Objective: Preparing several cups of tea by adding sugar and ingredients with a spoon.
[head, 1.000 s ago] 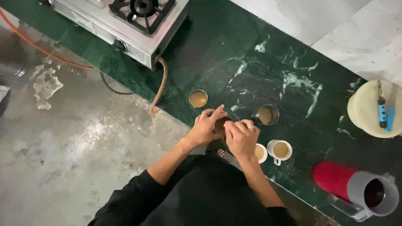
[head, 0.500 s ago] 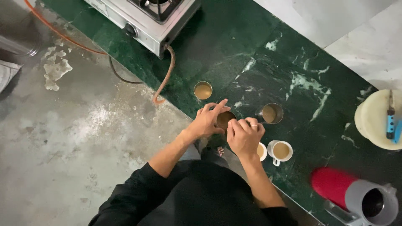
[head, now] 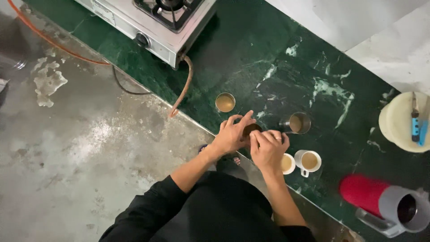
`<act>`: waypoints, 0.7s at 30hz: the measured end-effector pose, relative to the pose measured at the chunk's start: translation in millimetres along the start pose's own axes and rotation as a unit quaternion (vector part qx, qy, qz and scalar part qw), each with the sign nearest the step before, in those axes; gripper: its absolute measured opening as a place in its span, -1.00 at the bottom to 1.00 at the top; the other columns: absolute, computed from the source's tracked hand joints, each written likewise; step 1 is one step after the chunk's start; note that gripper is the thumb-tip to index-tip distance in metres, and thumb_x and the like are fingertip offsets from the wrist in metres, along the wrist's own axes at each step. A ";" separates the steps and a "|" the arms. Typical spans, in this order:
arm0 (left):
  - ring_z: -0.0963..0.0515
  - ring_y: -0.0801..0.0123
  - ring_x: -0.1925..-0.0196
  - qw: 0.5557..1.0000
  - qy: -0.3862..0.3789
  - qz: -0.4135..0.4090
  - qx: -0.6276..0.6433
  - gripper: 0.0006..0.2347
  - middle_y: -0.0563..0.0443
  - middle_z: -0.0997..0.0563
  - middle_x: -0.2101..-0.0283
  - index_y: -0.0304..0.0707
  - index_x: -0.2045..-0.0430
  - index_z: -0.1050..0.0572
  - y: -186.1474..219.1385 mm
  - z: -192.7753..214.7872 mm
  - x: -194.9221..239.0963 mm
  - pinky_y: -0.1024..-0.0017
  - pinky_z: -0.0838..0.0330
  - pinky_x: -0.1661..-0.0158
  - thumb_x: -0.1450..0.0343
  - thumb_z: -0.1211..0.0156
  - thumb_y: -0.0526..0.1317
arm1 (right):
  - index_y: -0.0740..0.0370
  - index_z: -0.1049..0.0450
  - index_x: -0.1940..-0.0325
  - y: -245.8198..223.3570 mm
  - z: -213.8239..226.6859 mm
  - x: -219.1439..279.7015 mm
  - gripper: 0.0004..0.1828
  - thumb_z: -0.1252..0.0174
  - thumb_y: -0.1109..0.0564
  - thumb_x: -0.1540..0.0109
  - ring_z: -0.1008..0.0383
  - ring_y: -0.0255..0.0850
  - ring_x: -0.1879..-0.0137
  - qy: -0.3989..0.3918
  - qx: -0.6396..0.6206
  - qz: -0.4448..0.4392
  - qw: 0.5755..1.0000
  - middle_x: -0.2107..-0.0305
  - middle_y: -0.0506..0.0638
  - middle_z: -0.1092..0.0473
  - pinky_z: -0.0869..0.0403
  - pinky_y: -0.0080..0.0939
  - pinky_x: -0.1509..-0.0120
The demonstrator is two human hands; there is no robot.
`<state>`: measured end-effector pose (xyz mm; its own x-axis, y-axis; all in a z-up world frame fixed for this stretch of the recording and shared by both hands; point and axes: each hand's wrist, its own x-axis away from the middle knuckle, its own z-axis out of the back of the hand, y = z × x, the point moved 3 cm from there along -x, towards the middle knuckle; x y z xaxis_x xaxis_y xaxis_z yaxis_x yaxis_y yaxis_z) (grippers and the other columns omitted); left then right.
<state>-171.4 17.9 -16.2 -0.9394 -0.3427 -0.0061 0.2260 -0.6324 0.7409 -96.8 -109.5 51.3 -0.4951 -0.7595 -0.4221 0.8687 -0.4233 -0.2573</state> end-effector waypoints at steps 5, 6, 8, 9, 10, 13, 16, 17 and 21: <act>-0.27 -0.04 -0.39 1.000 -0.018 0.006 -0.008 -0.02 0.23 -0.47 -0.32 -0.06 -0.45 -0.01 5.9 14.0 -3.1 -0.16 -0.12 -0.24 -0.12 -0.55 -0.08 | -0.01 -0.60 0.29 0.3 -7.1 4.1 -0.89 -0.22 0.02 -0.29 -0.43 -0.14 0.06 0.005 0.063 -0.026 0.998 0.47 -0.20 -0.46 -0.24 0.25 -0.22; -0.25 -0.07 -0.38 0.999 -0.032 0.010 0.001 -0.01 0.19 -0.46 -0.30 -0.09 -0.41 -0.01 8.7 14.5 -1.7 -0.21 -0.08 -0.23 -0.09 -0.57 -0.07 | -0.02 -0.60 0.34 -2.4 -4.4 6.8 -0.89 -0.22 0.01 -0.24 -0.44 -0.12 0.05 -0.002 0.127 -0.027 0.992 0.50 -0.21 -0.46 -0.22 0.35 -0.26; -0.25 -0.08 -0.40 1.000 -0.015 -0.004 -0.004 -0.03 0.20 -0.47 -0.30 -0.08 -0.44 -0.01 2.6 8.7 2.0 -0.21 -0.08 -0.24 -0.14 -0.56 -0.06 | -0.03 -0.59 0.34 -8.7 -4.8 6.7 -0.89 -0.21 0.02 -0.26 -0.44 -0.13 0.03 -0.007 0.078 -0.032 0.996 0.48 -0.21 -0.47 -0.23 0.34 -0.29; -0.26 -0.09 -0.41 1.000 0.006 -0.021 -0.011 -0.05 0.21 -0.48 -0.30 -0.08 -0.46 -0.01 0.2 8.4 -3.6 -0.21 -0.09 -0.25 -0.19 -0.54 -0.06 | -0.04 -0.58 0.35 -8.7 -5.6 1.1 -0.88 -0.21 0.02 -0.28 -0.45 -0.14 0.02 -0.007 0.031 -0.036 0.999 0.45 -0.20 -0.47 -0.24 0.33 -0.31; -0.26 -0.09 -0.41 0.999 0.008 -0.029 -0.012 -0.05 0.21 -0.48 -0.30 -0.08 -0.46 -0.01 2.1 13.3 -7.8 -0.21 -0.09 -0.25 -0.19 -0.54 -0.06 | -0.04 -0.58 0.35 -6.9 -7.3 -2.8 -0.88 -0.21 0.02 -0.28 -0.45 -0.14 0.02 0.000 0.034 -0.037 0.999 0.45 -0.20 -0.47 -0.24 0.33 -0.31; -0.26 -0.08 -0.41 1.000 -0.022 0.001 -0.004 -0.05 0.19 -0.48 -0.31 -0.04 -0.43 -0.02 7.0 13.4 -2.6 -0.19 -0.08 -0.26 -0.15 -0.54 -0.04 | -0.04 -0.60 0.24 -3.4 -7.4 5.2 -0.90 -0.21 0.00 -0.31 -0.43 -0.12 -0.01 -0.005 0.018 -0.065 0.998 0.41 -0.21 -0.47 -0.19 0.40 -0.36; -0.22 -0.12 -0.43 1.000 -0.020 0.001 -0.001 -0.05 0.15 -0.48 -0.31 -0.07 -0.43 -0.01 7.8 17.0 -1.9 -0.19 -0.03 -0.28 -0.15 -0.54 -0.04 | -0.02 -0.60 0.27 -6.4 -5.5 7.2 -0.90 -0.22 0.01 -0.28 -0.44 -0.12 0.00 0.012 0.081 -0.067 0.994 0.41 -0.21 -0.49 -0.19 0.41 -0.34; -0.20 -0.13 -0.43 1.000 -0.026 0.012 0.003 -0.06 0.14 -0.48 -0.30 -0.08 -0.43 0.00 8.4 16.0 -2.6 -0.22 0.00 -0.27 -0.18 -0.53 -0.03 | -0.03 -0.59 0.34 -7.2 -5.7 6.7 -0.90 -0.23 0.01 -0.25 -0.45 -0.13 0.01 -0.006 0.084 -0.059 0.995 0.45 -0.21 -0.48 -0.20 0.42 -0.33; -0.20 -0.12 -0.45 1.000 -0.014 0.003 -0.004 -0.09 0.15 -0.48 -0.33 -0.09 -0.47 0.01 4.9 10.6 -1.4 -0.22 -0.01 -0.29 -0.24 -0.49 -0.06 | -0.02 -0.60 0.25 -2.8 -14.6 7.5 -0.91 -0.22 0.03 -0.31 -0.42 -0.13 0.00 0.014 -0.012 -0.046 0.999 0.42 -0.19 -0.47 -0.24 0.34 -0.36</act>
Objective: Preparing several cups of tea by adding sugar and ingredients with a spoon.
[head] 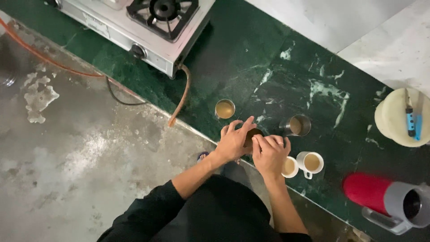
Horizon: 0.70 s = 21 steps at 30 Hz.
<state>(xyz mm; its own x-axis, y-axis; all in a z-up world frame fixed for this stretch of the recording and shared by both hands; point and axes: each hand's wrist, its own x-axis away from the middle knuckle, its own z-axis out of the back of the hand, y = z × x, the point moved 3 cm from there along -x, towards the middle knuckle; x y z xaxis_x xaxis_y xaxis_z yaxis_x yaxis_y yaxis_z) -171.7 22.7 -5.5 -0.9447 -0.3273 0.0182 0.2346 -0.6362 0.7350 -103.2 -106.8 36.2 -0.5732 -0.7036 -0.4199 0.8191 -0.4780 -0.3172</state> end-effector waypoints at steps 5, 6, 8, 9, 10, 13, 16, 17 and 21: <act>-0.17 -0.11 -0.45 0.999 -0.028 0.020 0.000 -0.04 0.16 -0.48 -0.31 -0.08 -0.43 0.02 4.9 6.4 -3.4 -0.20 0.01 -0.29 -0.15 -0.52 -0.06 | 0.00 -0.59 0.32 0.5 7.0 -3.0 -0.90 -0.23 0.03 -0.26 -0.44 -0.14 0.05 0.024 0.078 -0.008 0.997 0.47 -0.21 -0.47 -0.21 0.39 -0.34; -0.17 -0.11 -0.45 0.999 -0.028 0.022 -0.001 -0.03 0.16 -0.48 -0.30 -0.08 -0.43 0.02 4.1 5.1 -2.5 -0.22 0.03 -0.29 -0.15 -0.53 -0.05 | 0.00 -0.58 0.38 -1.1 8.2 -2.3 -0.89 -0.24 0.03 -0.23 -0.45 -0.15 0.07 0.007 0.095 -0.009 0.995 0.52 -0.21 -0.45 -0.21 0.41 -0.35; -0.17 -0.11 -0.45 0.999 -0.028 0.019 -0.005 -0.05 0.15 -0.48 -0.31 -0.08 -0.44 0.02 1.5 1.5 -3.1 -0.21 0.02 -0.30 -0.18 -0.53 -0.06 | -0.01 -0.59 0.35 1.0 4.6 -3.6 -0.90 -0.23 0.03 -0.24 -0.45 -0.15 0.08 0.005 0.072 0.011 0.997 0.51 -0.21 -0.46 -0.22 0.37 -0.33; -0.18 -0.12 -0.45 0.999 -0.027 0.016 -0.009 -0.06 0.14 -0.48 -0.31 -0.09 -0.45 0.02 0.7 0.5 -3.3 -0.21 0.01 -0.31 -0.21 -0.53 -0.06 | -0.02 -0.60 0.33 0.9 3.4 -4.4 -0.91 -0.23 0.02 -0.25 -0.46 -0.15 0.10 0.004 0.051 0.032 0.998 0.49 -0.21 -0.46 -0.24 0.32 -0.31; -0.18 -0.12 -0.45 0.999 -0.027 0.015 -0.011 -0.06 0.14 -0.48 -0.31 -0.09 -0.45 0.02 2.9 3.3 -3.7 -0.21 0.01 -0.31 -0.21 -0.53 -0.06 | -0.02 -0.60 0.33 2.5 2.7 -5.7 -0.91 -0.23 0.02 -0.25 -0.46 -0.15 0.10 0.006 0.050 0.031 0.998 0.49 -0.21 -0.46 -0.24 0.32 -0.31; -0.17 -0.14 -0.44 0.999 -0.027 0.020 0.002 -0.04 0.16 -0.48 -0.30 -0.08 -0.42 0.02 7.6 10.0 -3.3 -0.21 0.01 -0.28 -0.15 -0.55 -0.06 | 0.04 -0.60 0.25 4.1 6.0 -8.8 -0.88 -0.22 0.05 -0.35 -0.45 -0.12 0.14 0.035 -0.005 0.006 0.999 0.45 -0.18 -0.47 -0.31 0.05 -0.13; -0.16 -0.13 -0.45 0.998 -0.052 0.036 0.002 -0.03 0.17 -0.47 -0.30 -0.08 -0.41 0.02 3.9 6.1 -3.5 -0.23 0.03 -0.28 -0.13 -0.55 -0.08 | 0.04 -0.58 0.31 -3.7 13.9 -13.0 -0.90 -0.21 0.10 -0.30 -0.47 -0.13 0.18 0.071 0.084 0.026 0.994 0.45 -0.16 -0.49 -0.32 0.00 -0.09; -0.17 -0.13 -0.45 0.999 -0.039 0.026 0.001 -0.04 0.17 -0.48 -0.31 -0.08 -0.43 0.01 1.0 2.7 -2.8 -0.22 0.00 -0.28 -0.16 -0.54 -0.09 | 0.04 -0.56 0.38 -6.5 13.8 -14.1 -0.89 -0.23 0.09 -0.25 -0.48 -0.12 0.21 0.052 0.068 0.035 0.996 0.50 -0.15 -0.47 -0.33 0.03 -0.07; -0.19 -0.13 -0.44 1.000 -0.026 0.014 -0.011 -0.05 0.14 -0.45 -0.35 -0.11 -0.45 0.01 1.8 3.5 -4.8 -0.22 -0.03 -0.28 -0.18 -0.53 -0.10 | 0.09 -0.59 0.24 0.3 4.2 -11.0 -0.93 -0.23 0.10 -0.31 -0.48 -0.11 0.19 0.015 -0.026 0.029 0.999 0.44 -0.12 -0.47 -0.36 -0.04 -0.06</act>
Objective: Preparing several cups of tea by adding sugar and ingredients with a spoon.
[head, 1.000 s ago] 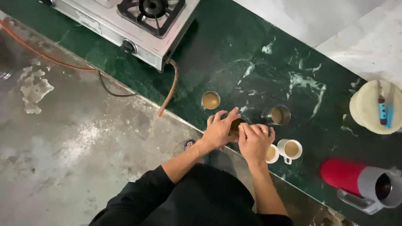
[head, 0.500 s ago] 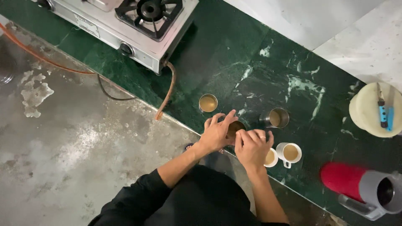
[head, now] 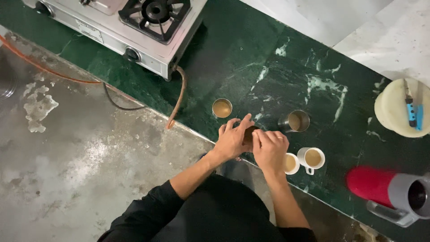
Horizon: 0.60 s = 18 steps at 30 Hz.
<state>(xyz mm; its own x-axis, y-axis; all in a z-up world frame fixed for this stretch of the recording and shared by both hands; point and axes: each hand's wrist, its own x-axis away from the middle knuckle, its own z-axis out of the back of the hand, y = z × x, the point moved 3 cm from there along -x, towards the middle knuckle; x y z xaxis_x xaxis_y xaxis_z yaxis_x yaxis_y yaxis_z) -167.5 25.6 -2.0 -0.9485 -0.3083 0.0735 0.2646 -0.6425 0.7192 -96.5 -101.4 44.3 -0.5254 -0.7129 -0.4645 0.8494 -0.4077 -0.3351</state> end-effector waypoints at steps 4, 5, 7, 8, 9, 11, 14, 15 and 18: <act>-0.18 -0.11 -0.44 1.000 -0.014 0.020 0.013 -0.02 0.15 -0.46 -0.30 -0.13 -0.41 0.02 2.4 3.6 1.9 -0.22 0.00 -0.28 -0.12 -0.56 -0.10 | 0.07 -0.59 0.31 -4.9 7.9 -1.2 -0.92 -0.24 0.11 -0.27 -0.49 -0.09 0.20 0.047 0.071 -0.016 0.996 0.48 -0.12 -0.47 -0.36 0.02 -0.06; -0.19 -0.11 -0.44 1.000 -0.004 0.006 0.005 -0.03 0.15 -0.46 -0.32 -0.14 -0.43 0.02 0.0 0.4 1.7 -0.22 -0.02 -0.28 -0.14 -0.54 -0.09 | 0.09 -0.58 0.37 -4.2 6.3 -0.8 -0.89 -0.25 0.11 -0.25 -0.49 -0.09 0.22 0.020 0.080 -0.015 0.996 0.53 -0.11 -0.45 -0.35 0.02 -0.03; -0.20 -0.12 -0.44 1.000 0.004 -0.010 -0.003 -0.04 0.15 -0.46 -0.33 -0.14 -0.45 0.02 -1.8 -3.0 1.6 -0.22 -0.04 -0.27 -0.17 -0.52 -0.09 | 0.10 -0.57 0.43 -2.6 3.2 0.8 -0.85 -0.26 0.10 -0.23 -0.50 -0.08 0.24 -0.007 0.090 -0.017 0.996 0.58 -0.10 -0.44 -0.34 0.02 -0.01; -0.18 -0.15 -0.44 1.000 0.003 -0.013 0.002 -0.05 0.11 -0.45 -0.33 -0.16 -0.45 0.02 -1.2 -2.9 1.8 -0.23 0.00 -0.27 -0.19 -0.54 -0.09 | 0.10 -0.58 0.36 -2.9 2.2 1.7 -0.89 -0.24 0.11 -0.26 -0.48 -0.10 0.23 0.001 0.045 -0.007 0.999 0.52 -0.10 -0.45 -0.36 -0.01 -0.05; -0.16 -0.18 -0.44 1.000 0.003 -0.015 0.005 -0.06 0.08 -0.45 -0.32 -0.18 -0.45 0.02 -1.7 -1.2 1.5 -0.25 0.03 -0.28 -0.22 -0.55 -0.09 | 0.10 -0.59 0.29 -3.6 0.1 0.9 -0.91 -0.22 0.12 -0.29 -0.47 -0.11 0.21 0.009 -0.001 0.005 1.000 0.47 -0.10 -0.46 -0.38 -0.03 -0.09; -0.16 -0.17 -0.44 1.000 0.003 -0.010 0.009 -0.04 0.09 -0.45 -0.32 -0.17 -0.44 0.02 2.0 1.9 1.8 -0.24 0.02 -0.28 -0.18 -0.55 -0.08 | 0.11 -0.60 0.28 -3.3 1.9 1.6 -0.91 -0.24 0.11 -0.28 -0.46 -0.11 0.23 0.016 0.030 -0.008 0.999 0.48 -0.11 -0.46 -0.36 -0.01 -0.06; -0.18 -0.14 -0.44 1.000 0.000 0.005 0.011 -0.03 0.13 -0.46 -0.32 -0.14 -0.44 0.01 2.6 3.8 1.6 -0.21 0.01 -0.29 -0.15 -0.54 -0.06 | 0.12 -0.59 0.33 -4.4 2.4 3.2 -0.90 -0.24 0.12 -0.27 -0.46 -0.10 0.24 0.027 0.073 -0.017 0.997 0.51 -0.11 -0.46 -0.34 0.00 -0.03; -0.19 -0.11 -0.45 1.000 -0.006 0.015 0.011 -0.04 0.15 -0.47 -0.31 -0.12 -0.44 0.01 2.6 2.0 1.9 -0.20 0.01 -0.30 -0.15 -0.53 -0.06 | 0.11 -0.57 0.38 -4.5 3.2 5.6 -0.88 -0.23 0.14 -0.26 -0.46 -0.08 0.24 0.031 0.086 -0.016 0.996 0.52 -0.10 -0.46 -0.35 0.00 -0.03; -0.18 -0.12 -0.45 1.000 0.002 0.000 0.005 -0.06 0.15 -0.47 -0.33 -0.13 -0.46 0.03 -2.2 -6.0 1.9 -0.19 0.03 -0.32 -0.22 -0.53 -0.06 | 0.11 -0.57 0.32 -3.7 1.7 4.2 -0.90 -0.23 0.11 -0.28 -0.47 -0.11 0.22 0.012 0.018 0.001 1.000 0.50 -0.10 -0.44 -0.36 -0.01 -0.10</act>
<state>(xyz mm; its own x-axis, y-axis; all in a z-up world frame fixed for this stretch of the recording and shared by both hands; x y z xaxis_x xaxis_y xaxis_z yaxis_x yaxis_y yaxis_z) -168.9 22.2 -7.5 -0.9477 -0.3115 0.0702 0.2626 -0.6355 0.7261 -101.8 -103.9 44.9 -0.5239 -0.7000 -0.4852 0.8517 -0.4265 -0.3044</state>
